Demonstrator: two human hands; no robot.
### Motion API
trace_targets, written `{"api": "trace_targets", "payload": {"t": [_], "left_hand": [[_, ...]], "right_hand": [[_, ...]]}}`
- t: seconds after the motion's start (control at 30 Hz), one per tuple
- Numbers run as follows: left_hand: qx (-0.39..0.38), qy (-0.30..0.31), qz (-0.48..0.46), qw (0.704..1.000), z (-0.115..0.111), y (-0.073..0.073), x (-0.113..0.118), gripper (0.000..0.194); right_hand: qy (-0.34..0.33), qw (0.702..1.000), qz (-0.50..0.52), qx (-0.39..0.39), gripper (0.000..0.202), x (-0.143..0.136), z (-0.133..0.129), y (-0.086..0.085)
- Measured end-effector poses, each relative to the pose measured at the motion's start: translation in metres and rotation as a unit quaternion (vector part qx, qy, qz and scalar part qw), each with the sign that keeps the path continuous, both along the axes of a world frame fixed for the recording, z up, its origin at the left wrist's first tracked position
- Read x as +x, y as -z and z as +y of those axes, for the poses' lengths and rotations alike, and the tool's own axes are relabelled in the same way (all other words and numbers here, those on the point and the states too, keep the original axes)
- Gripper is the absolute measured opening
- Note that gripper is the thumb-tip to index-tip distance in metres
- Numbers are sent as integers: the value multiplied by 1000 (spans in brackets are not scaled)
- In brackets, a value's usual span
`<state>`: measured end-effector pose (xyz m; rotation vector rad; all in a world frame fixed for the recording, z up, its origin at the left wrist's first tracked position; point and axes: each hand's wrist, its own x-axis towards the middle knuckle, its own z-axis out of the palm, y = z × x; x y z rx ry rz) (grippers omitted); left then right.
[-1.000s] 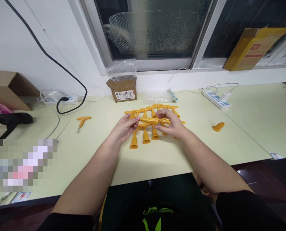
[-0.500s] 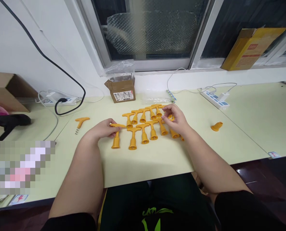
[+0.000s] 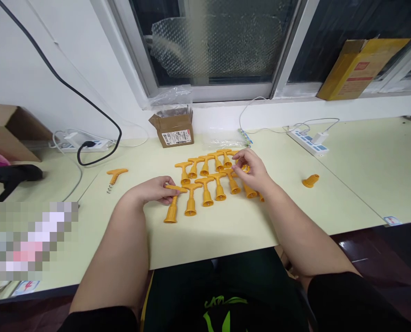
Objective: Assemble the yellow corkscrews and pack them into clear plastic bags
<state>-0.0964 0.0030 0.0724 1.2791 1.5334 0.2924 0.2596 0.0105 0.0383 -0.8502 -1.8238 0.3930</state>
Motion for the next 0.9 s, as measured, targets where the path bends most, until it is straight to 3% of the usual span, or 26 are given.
{"api": "trace_targets", "payload": {"t": [0.17,0.33,0.43,0.53,0.63,0.77,0.9], "left_hand": [[51,-22,27,998,8,18,9,46],[129,-9,130,983,7,15,10,43],[158,-18,200,967,9,16,11,46],[260,-31,252,932,14,25,14,55],[346,7,244,906,18,36,17,56],[357,29,229,905,22,44,18,42],[372,26,230,899,26,42,11,41]], "right_hand": [[7,1000,-8,-8,14,0,0,-2],[21,1000,-11,-11,14,2,0,-3],[18,1000,-6,-15,14,2,0,-3],[16,1000,-5,-16,15,2,0,-2],[17,1000,-8,-16,14,1,0,-2],[19,1000,-7,-16,14,1,1,-2],[29,1000,-7,-3,13,7,3,-4]]}}
